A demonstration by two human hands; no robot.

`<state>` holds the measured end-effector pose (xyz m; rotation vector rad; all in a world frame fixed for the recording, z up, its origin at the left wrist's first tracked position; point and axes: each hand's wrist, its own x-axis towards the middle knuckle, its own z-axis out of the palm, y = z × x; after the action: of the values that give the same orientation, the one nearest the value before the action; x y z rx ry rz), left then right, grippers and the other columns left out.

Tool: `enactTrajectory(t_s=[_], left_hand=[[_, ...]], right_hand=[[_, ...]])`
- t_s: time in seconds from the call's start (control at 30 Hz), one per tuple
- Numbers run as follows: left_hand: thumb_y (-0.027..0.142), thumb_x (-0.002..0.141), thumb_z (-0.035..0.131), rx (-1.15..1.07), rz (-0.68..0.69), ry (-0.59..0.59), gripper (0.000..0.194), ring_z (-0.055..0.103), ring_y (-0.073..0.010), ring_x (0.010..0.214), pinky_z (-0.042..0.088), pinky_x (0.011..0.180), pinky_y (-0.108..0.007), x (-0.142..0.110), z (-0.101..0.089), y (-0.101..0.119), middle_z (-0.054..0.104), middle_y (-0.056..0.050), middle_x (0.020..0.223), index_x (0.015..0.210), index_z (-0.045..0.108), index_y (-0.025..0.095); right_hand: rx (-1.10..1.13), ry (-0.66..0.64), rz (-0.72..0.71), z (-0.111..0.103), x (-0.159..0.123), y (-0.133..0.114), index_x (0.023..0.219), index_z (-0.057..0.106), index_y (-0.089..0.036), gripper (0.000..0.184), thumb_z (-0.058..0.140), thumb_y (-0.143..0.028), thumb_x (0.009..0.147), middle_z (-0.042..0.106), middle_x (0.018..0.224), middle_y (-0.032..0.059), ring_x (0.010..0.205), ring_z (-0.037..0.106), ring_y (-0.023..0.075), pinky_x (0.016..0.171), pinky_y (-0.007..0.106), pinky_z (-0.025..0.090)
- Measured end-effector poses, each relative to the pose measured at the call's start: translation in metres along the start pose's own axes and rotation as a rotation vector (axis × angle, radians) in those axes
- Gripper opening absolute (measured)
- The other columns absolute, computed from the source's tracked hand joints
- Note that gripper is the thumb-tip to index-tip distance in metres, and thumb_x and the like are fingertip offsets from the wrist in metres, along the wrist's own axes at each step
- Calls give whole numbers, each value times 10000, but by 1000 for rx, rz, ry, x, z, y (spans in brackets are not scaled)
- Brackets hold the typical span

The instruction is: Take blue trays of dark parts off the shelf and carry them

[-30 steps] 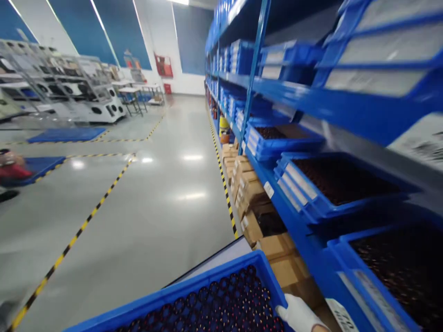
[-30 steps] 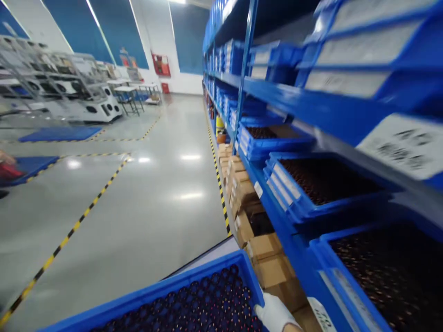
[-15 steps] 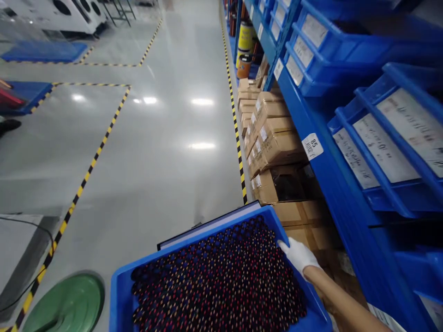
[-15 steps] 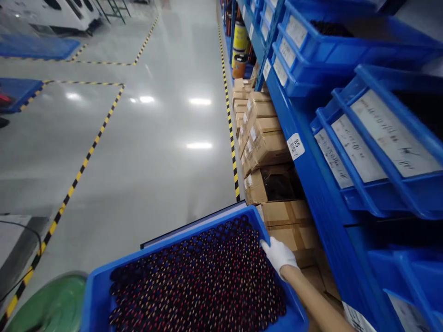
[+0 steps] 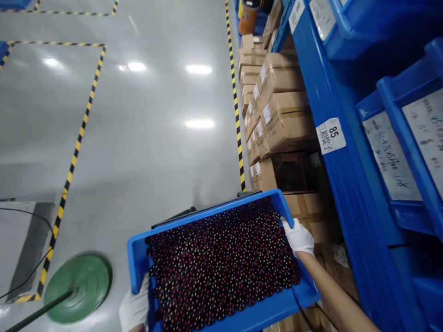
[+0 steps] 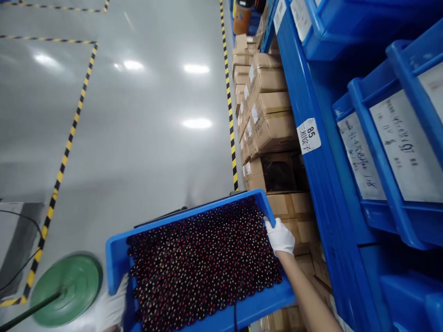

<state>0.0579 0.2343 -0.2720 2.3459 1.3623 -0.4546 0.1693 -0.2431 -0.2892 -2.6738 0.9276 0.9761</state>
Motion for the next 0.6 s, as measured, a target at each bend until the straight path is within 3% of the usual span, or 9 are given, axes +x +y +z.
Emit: enactTrajectory(t_s=[0.17,0.33,0.5,0.6], left_hand=[[737,737,334,76,-6,-76,663,633,-279,851,473,701,-373,23,-5,37,667,-87,769,881,631,163],[681,795,334,118,38,-65,619,613,-211,841,462,744,-375,37,-2,68,648,-61,871,970,605,153],[571,849,385,134,149,-70,485,613,-177,834,481,760,-376,44,2,96,642,-51,933,1025,580,164],[504,862,425,186,193,-76,436,597,-191,921,471,821,-407,40,1,105,616,-70,1054,1111,536,164]], right_hand=[[36,11,37,-7,0,-1,974,561,-182,639,140,-648,860,663,950,140,862,635,303,687,362,457],[79,-3,75,-15,8,0,1003,567,-168,714,102,-682,832,654,963,178,881,630,327,691,385,465],[145,-13,102,-16,17,0,1194,448,-95,796,65,-682,818,589,1074,278,970,591,391,768,486,440],[183,-71,116,-7,4,6,1253,373,-11,716,163,-573,862,547,1121,328,1008,568,423,784,520,433]])
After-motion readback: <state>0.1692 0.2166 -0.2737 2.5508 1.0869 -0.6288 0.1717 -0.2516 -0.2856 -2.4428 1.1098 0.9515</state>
